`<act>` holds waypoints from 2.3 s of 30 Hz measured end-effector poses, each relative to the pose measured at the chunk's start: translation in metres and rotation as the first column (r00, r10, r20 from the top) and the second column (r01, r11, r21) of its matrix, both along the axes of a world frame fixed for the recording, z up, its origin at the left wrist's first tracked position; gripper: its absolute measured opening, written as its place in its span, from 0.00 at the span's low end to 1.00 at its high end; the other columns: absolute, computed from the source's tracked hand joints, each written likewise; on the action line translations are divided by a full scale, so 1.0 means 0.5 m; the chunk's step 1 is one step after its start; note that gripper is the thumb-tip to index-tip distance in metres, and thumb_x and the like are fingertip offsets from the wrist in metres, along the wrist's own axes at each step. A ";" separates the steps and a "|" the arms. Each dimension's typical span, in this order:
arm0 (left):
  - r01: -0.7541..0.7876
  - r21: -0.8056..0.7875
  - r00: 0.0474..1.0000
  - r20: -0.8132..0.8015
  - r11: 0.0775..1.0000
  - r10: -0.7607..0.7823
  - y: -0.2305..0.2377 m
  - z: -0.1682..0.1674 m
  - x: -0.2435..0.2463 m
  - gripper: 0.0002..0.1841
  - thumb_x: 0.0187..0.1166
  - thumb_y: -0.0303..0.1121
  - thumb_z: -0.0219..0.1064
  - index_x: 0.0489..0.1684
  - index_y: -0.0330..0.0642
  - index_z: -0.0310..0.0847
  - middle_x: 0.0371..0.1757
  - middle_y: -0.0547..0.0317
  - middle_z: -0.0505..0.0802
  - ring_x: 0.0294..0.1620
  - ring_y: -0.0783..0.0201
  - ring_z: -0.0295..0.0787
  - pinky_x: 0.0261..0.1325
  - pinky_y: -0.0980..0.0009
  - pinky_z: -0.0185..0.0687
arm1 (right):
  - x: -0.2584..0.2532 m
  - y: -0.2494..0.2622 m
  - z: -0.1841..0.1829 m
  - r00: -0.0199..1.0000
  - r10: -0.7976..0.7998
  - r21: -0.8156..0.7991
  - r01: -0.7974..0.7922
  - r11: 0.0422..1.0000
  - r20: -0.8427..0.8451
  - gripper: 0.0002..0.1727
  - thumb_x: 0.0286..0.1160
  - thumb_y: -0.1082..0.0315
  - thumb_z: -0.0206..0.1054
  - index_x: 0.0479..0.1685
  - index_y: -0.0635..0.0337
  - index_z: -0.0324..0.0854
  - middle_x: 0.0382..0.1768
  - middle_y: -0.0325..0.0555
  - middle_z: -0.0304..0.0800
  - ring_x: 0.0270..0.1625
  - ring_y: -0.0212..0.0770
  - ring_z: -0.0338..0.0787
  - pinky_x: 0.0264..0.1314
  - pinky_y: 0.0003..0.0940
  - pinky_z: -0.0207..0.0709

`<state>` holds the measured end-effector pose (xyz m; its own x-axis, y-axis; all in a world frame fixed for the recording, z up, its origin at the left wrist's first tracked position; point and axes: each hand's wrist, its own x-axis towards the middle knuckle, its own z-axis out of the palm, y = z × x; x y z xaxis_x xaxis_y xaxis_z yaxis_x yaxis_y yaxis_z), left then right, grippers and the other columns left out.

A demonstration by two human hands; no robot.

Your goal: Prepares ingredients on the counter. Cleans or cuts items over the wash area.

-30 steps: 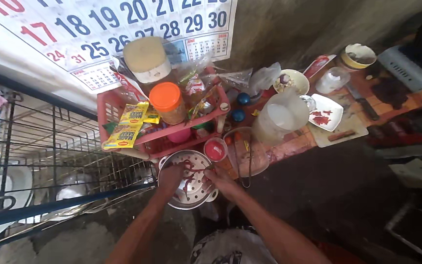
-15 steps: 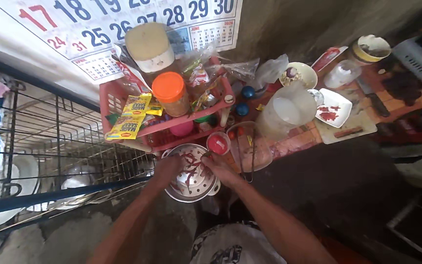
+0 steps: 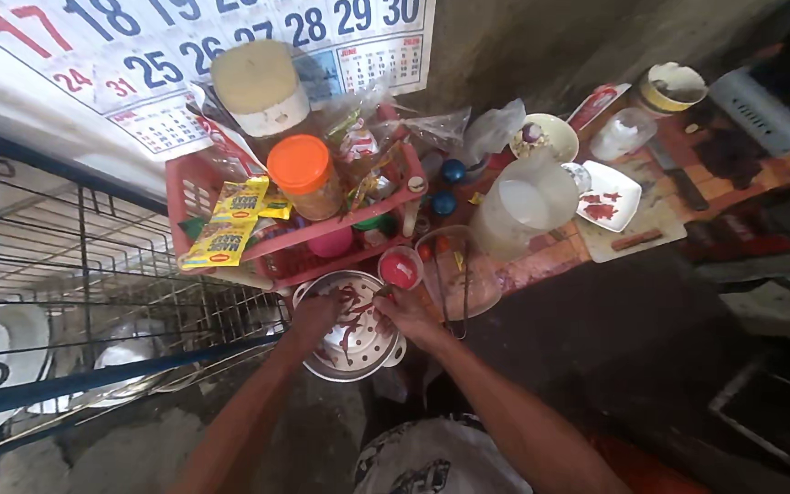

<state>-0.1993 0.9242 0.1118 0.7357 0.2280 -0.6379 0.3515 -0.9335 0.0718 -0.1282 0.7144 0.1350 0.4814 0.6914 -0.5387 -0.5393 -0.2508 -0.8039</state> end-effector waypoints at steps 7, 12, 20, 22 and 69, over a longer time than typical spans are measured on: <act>0.198 -0.308 0.980 0.094 0.931 -0.177 0.044 0.168 0.020 0.20 0.91 0.44 0.54 0.64 0.38 0.84 0.51 0.37 0.93 0.56 0.37 0.90 0.63 0.33 0.78 | 0.033 0.056 0.034 0.921 0.204 -0.128 -0.171 0.977 0.332 0.23 0.93 0.56 0.54 0.73 0.65 0.75 0.52 0.53 0.89 0.47 0.39 0.91 0.53 0.37 0.86; 0.211 -0.372 0.971 0.184 0.904 -0.151 0.077 0.219 0.039 0.19 0.91 0.45 0.56 0.60 0.39 0.85 0.47 0.45 0.93 0.51 0.48 0.91 0.62 0.41 0.81 | 0.026 0.101 0.052 0.971 0.195 0.089 -0.208 0.974 0.136 0.20 0.94 0.58 0.54 0.71 0.65 0.72 0.45 0.46 0.92 0.39 0.35 0.94 0.41 0.30 0.89; -0.122 -0.027 0.990 0.073 0.992 0.124 0.036 0.139 -0.002 0.22 0.92 0.43 0.51 0.66 0.34 0.82 0.59 0.31 0.90 0.61 0.33 0.89 0.63 0.34 0.80 | 0.010 0.066 0.013 0.990 0.142 0.007 -0.142 0.990 0.024 0.19 0.91 0.62 0.58 0.71 0.65 0.73 0.43 0.47 0.86 0.34 0.37 0.91 0.37 0.32 0.89; -0.062 0.111 0.987 -0.140 0.992 0.077 -0.001 0.111 -0.021 0.21 0.91 0.38 0.50 0.70 0.31 0.78 0.63 0.28 0.88 0.64 0.29 0.86 0.61 0.32 0.80 | 0.002 0.051 0.000 0.998 0.059 0.013 -0.059 0.998 -0.007 0.20 0.91 0.62 0.57 0.72 0.65 0.72 0.43 0.47 0.86 0.33 0.37 0.91 0.37 0.32 0.89; 0.252 0.113 0.967 -0.073 0.961 -0.245 0.007 0.050 -0.022 0.26 0.94 0.45 0.47 0.75 0.32 0.74 0.62 0.26 0.88 0.63 0.27 0.87 0.61 0.31 0.81 | -0.073 -0.073 0.017 0.991 -0.109 0.105 0.116 0.988 -0.072 0.19 0.90 0.63 0.59 0.71 0.65 0.73 0.40 0.49 0.86 0.31 0.39 0.88 0.35 0.37 0.87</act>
